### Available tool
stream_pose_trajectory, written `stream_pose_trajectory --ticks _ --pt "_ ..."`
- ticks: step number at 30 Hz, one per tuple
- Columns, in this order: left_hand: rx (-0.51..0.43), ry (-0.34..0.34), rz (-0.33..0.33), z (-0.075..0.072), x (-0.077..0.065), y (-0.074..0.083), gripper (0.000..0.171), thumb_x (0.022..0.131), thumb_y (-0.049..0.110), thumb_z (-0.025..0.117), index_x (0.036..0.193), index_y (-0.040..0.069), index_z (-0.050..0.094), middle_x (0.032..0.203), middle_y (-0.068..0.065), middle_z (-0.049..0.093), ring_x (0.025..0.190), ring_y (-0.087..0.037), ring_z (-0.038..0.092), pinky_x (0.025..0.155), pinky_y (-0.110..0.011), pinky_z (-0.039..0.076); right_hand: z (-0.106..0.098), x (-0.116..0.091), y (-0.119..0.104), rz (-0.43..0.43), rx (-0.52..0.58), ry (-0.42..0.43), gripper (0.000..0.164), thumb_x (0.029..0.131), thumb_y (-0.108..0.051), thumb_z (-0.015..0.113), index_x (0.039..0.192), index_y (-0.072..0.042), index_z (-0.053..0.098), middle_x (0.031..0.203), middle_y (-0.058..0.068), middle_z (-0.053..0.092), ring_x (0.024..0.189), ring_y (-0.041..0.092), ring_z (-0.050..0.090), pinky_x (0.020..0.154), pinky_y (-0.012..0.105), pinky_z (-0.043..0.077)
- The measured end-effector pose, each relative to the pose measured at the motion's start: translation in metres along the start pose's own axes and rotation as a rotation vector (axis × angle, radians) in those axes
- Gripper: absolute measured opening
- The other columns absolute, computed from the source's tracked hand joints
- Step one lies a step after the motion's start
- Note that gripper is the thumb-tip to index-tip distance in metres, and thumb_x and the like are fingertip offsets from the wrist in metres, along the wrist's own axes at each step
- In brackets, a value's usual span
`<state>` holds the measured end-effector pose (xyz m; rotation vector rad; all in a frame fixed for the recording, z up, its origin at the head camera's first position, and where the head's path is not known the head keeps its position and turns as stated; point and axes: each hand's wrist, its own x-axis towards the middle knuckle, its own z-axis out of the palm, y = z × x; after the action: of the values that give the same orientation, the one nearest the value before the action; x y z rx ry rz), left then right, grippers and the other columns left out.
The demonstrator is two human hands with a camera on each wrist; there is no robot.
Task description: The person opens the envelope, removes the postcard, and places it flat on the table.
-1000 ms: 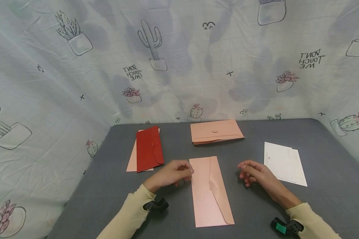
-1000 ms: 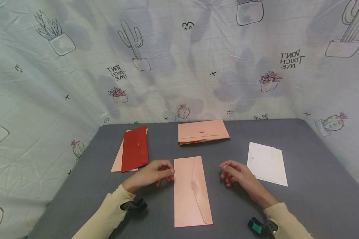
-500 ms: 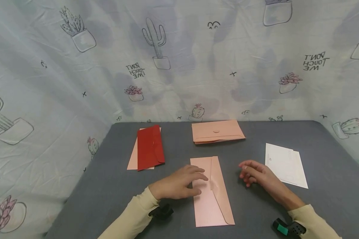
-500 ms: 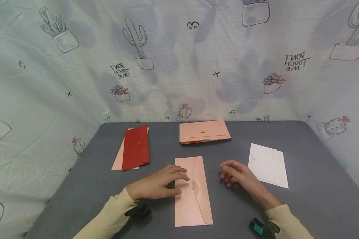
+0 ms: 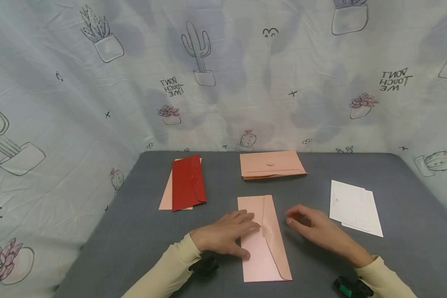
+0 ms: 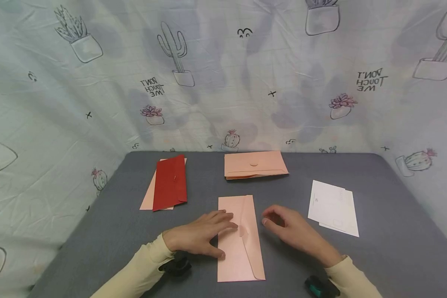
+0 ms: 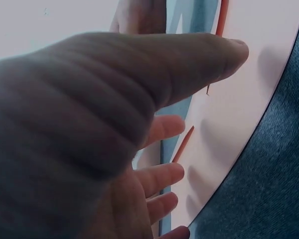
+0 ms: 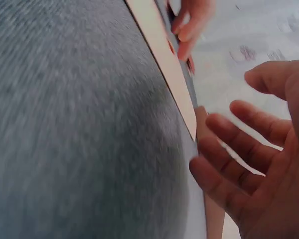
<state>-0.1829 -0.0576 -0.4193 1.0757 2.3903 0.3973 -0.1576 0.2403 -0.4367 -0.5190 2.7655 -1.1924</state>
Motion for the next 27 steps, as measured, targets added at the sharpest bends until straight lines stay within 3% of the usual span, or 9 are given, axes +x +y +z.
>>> stream_pose_trajectory --ticks 3,6,10,16,22,27 --pt "0.006 -0.011 0.004 0.002 0.0 0.0 0.074 0.09 0.047 0.072 0.155 0.029 0.04 0.168 -0.002 0.027 0.157 -0.027 0.019 0.126 -0.052 0.022 0.008 0.004 -0.005 -0.048 -0.127 -0.009 0.024 0.098 -0.035 0.067 0.117 -0.02 0.069 0.115 -0.008 0.069 0.11 0.015 0.066 0.09 0.038 0.056" --pt "0.043 0.003 0.015 0.006 0.002 0.003 0.077 0.093 0.052 0.067 0.158 0.026 0.035 0.168 -0.006 0.025 0.157 -0.03 0.02 0.125 -0.052 0.024 0.017 0.006 -0.008 -0.137 -0.268 0.004 0.03 0.095 -0.034 0.071 0.121 -0.02 0.068 0.125 -0.003 0.066 0.119 0.022 0.062 0.098 0.047 0.053" --pt "0.134 0.045 0.009 0.015 0.003 0.01 0.081 0.095 0.056 0.062 0.16 0.022 0.03 0.169 -0.01 0.022 0.157 -0.03 0.02 0.124 -0.051 0.027 0.028 0.006 -0.015 -0.205 -0.375 -0.005 0.039 0.092 -0.037 0.072 0.127 -0.019 0.066 0.136 0.004 0.062 0.127 0.027 0.057 0.103 0.052 0.05" --pt "0.253 0.077 -0.003 0.026 0.0 0.019 0.076 0.096 0.057 0.058 0.158 0.018 0.037 0.168 -0.011 0.025 0.157 -0.028 0.024 0.123 -0.046 0.031 0.042 0.0 -0.026 -0.203 -0.432 -0.027 0.045 0.091 -0.045 0.072 0.125 -0.018 0.065 0.134 0.005 0.062 0.124 0.029 0.058 0.099 0.056 0.05" --pt "0.287 0.117 -0.012 0.032 -0.005 0.026 0.07 0.097 0.053 0.059 0.154 0.015 0.043 0.165 -0.012 0.033 0.154 -0.027 0.031 0.121 -0.042 0.035 0.05 -0.008 -0.034 -0.161 -0.45 -0.022 0.05 0.087 -0.048 0.074 0.126 -0.019 0.064 0.138 0.008 0.06 0.126 0.031 0.057 0.099 0.058 0.049" --pt "0.314 0.166 -0.015 0.032 -0.008 0.026 0.067 0.098 0.05 0.06 0.152 0.014 0.046 0.163 -0.013 0.036 0.152 -0.028 0.034 0.12 -0.041 0.037 0.052 -0.005 -0.041 -0.176 -0.505 -0.021 0.053 0.087 -0.048 0.074 0.129 -0.016 0.064 0.14 0.011 0.059 0.127 0.033 0.057 0.099 0.058 0.05"
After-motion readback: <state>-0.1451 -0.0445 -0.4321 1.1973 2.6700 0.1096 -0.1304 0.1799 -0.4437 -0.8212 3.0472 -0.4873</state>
